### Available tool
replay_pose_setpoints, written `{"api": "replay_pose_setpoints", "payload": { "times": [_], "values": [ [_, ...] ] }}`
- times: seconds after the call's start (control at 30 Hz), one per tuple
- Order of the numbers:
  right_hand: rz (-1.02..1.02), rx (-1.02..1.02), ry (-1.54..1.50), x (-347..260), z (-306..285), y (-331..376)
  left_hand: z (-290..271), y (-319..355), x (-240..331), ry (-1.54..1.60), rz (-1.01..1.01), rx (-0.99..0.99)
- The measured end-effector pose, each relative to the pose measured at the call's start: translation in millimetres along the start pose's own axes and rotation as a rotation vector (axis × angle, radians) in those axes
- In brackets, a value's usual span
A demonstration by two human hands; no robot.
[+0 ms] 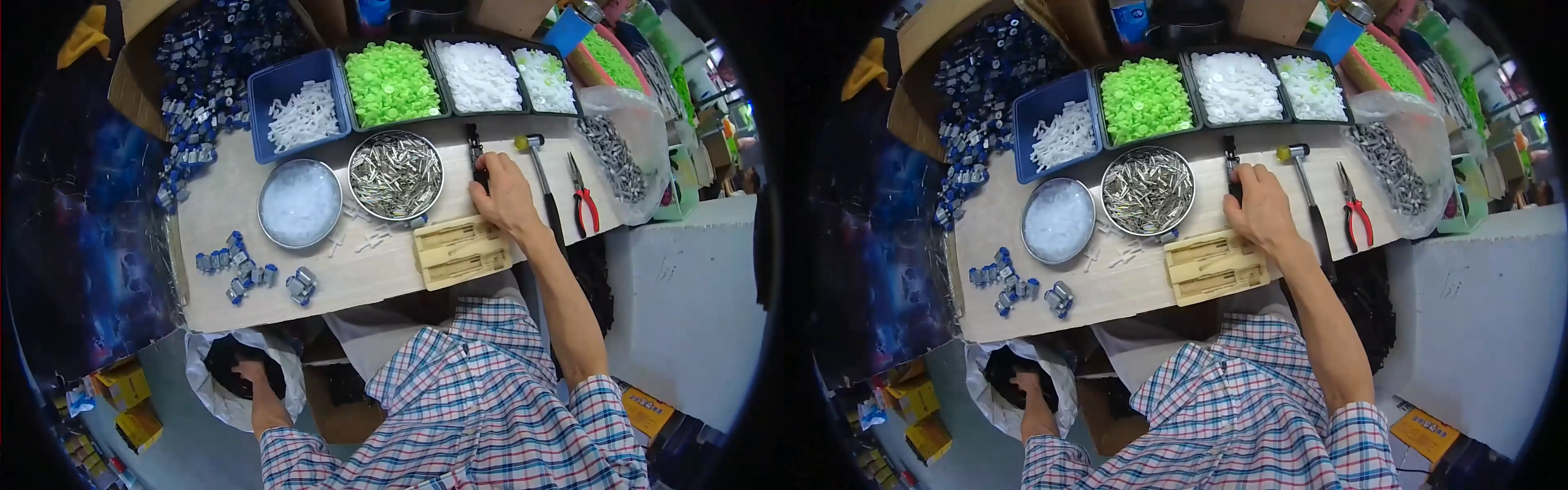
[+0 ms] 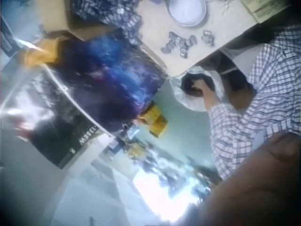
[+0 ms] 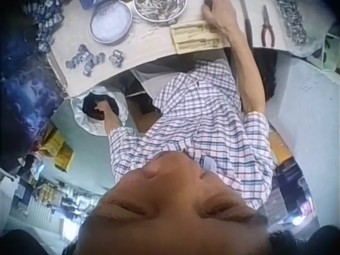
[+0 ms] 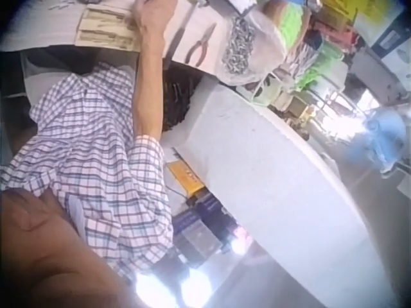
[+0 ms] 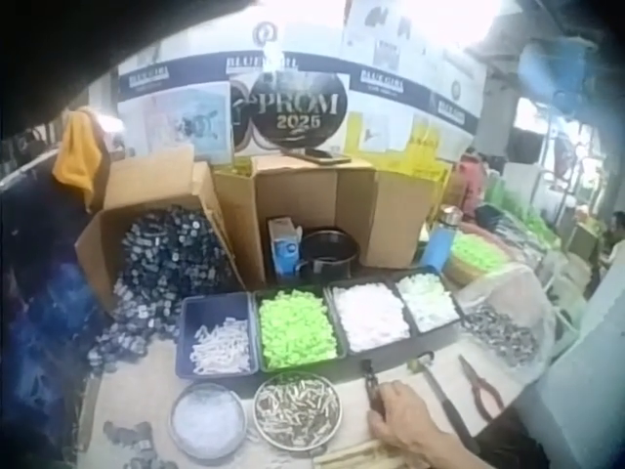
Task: Manually assembling small metal and plastic components into black rectangular bases on a factory workbench.
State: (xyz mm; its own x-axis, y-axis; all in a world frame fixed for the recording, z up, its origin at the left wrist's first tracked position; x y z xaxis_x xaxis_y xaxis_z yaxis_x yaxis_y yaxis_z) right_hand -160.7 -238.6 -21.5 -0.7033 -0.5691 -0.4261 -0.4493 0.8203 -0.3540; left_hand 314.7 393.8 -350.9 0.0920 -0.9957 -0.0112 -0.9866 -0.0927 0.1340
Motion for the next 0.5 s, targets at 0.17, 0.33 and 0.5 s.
{"api": "replay_pose_setpoints", "payload": {
  "times": [0.17,0.33,0.5],
  "values": [
    [0.011,0.023,-0.004,3.8,-5.4,1.2,-62.6,39.6,14.6,0.048,0.230,0.210],
    [-0.016,0.018,-0.040,-4.0,-5.8,-1.7,-130.4,65.1,-3.8,0.210,0.299,0.440],
    [-0.026,0.046,-0.031,-0.5,-5.7,-0.1,-175.4,105.6,-0.2,0.401,0.163,0.517]
  ]
}}
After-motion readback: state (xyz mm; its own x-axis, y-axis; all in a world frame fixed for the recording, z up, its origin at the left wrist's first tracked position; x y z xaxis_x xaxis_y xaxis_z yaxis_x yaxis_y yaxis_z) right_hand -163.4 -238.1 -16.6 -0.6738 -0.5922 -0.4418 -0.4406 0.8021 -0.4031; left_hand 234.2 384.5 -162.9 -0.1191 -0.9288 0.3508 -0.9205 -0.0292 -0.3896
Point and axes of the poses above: each hand's wrist, its own y-axis away from the middle knuckle, its own z-axis out of the palm, x = y × z, the point moved 5 cm from there along -y, towards the middle knuckle, and after that the axes turned 9 degrees about x, right-handed, at the moved point
